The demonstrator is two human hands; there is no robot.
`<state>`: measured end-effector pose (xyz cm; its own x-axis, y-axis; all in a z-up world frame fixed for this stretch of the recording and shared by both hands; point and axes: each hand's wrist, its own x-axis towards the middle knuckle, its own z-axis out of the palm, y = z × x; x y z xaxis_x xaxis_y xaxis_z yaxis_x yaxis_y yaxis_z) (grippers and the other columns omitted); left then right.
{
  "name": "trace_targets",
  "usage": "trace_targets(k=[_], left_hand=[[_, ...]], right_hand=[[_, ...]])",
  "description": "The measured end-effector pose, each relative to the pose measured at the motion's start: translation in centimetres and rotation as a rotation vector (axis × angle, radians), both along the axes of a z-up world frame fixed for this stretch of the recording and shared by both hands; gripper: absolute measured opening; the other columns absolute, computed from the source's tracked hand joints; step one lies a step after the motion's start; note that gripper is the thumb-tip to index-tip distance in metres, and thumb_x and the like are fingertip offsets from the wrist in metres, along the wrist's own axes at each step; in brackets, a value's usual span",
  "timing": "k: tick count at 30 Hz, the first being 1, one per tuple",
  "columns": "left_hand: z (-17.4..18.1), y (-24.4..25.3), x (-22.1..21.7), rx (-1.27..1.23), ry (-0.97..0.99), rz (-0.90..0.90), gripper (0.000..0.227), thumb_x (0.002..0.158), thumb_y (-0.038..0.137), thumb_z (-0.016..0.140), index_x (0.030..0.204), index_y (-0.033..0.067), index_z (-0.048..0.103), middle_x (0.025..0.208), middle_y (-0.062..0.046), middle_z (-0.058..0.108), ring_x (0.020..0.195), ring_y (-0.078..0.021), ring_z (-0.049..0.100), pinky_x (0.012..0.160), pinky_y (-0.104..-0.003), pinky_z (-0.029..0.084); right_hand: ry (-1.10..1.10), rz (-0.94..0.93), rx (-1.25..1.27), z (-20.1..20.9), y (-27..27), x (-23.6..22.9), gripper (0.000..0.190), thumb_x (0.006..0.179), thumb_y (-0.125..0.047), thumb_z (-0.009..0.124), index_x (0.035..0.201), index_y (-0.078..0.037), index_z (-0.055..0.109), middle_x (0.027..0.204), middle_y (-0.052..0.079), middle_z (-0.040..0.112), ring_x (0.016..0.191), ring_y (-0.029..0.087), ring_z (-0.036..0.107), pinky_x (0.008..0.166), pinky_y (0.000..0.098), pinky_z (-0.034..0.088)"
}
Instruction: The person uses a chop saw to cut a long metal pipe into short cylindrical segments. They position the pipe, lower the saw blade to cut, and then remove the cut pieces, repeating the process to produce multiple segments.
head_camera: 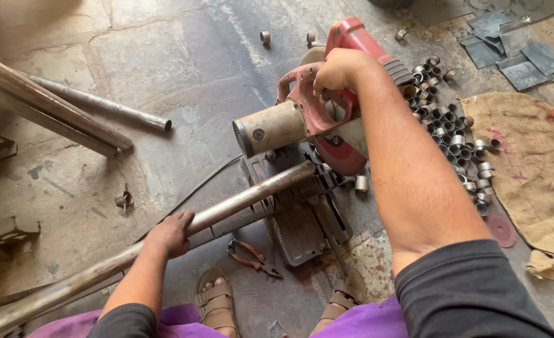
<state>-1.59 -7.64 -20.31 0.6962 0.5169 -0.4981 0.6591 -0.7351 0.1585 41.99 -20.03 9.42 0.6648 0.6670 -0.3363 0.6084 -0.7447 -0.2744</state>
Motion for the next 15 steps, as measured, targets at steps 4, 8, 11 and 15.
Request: trace_targets(k=[4, 8, 11, 15], left_hand=[[-0.6, -1.2, 0.4, -0.004, -0.029, -0.037, 0.063, 0.083, 0.012, 0.069, 0.141, 0.0251, 0.046, 0.134, -0.007, 0.056, 0.132, -0.0286, 0.054, 0.106, -0.044, 0.050], [-0.4, -1.6, 1.3, -0.002, 0.010, -0.068, 0.059, 0.089, 0.012, 0.064, 0.143, 0.0257, 0.044, 0.134, -0.008, 0.054, 0.132, -0.0294, 0.052, 0.105, -0.047, 0.048], [-0.5, -2.5, 2.0, -0.011, 0.066, -0.065, 0.059, 0.091, 0.009, 0.060, 0.144, 0.0262, 0.042, 0.136, -0.008, 0.052, 0.134, -0.0284, 0.050, 0.105, -0.049, 0.047], [-0.2, -3.1, 3.1, -0.029, 0.069, -0.065, 0.057, 0.092, 0.005, 0.057, 0.143, 0.0239, 0.043, 0.136, -0.009, 0.053, 0.131, -0.0296, 0.053, 0.106, -0.045, 0.050]], right_hand=[[0.113, -0.071, 0.034, 0.5, -0.4, -1.1, 0.022, 0.078, -0.016, 0.078, 0.093, 0.000, 0.081, 0.092, 0.012, 0.080, 0.081, 0.025, 0.075, 0.076, 0.0399, 0.057], [0.094, -0.077, 0.030, 0.9, -0.5, -1.4, 0.022, 0.079, -0.016, 0.078, 0.094, 0.000, 0.080, 0.092, 0.011, 0.080, 0.082, 0.024, 0.074, 0.077, 0.0393, 0.057], [0.099, -0.071, 0.037, 0.9, -0.6, -1.6, 0.023, 0.079, -0.016, 0.077, 0.095, 0.000, 0.081, 0.094, 0.010, 0.080, 0.083, 0.023, 0.075, 0.078, 0.0384, 0.057], [0.096, -0.072, 0.039, 1.0, -0.8, -1.8, 0.024, 0.079, -0.016, 0.078, 0.097, 0.000, 0.080, 0.095, 0.012, 0.080, 0.083, 0.024, 0.075, 0.078, 0.0388, 0.058]])
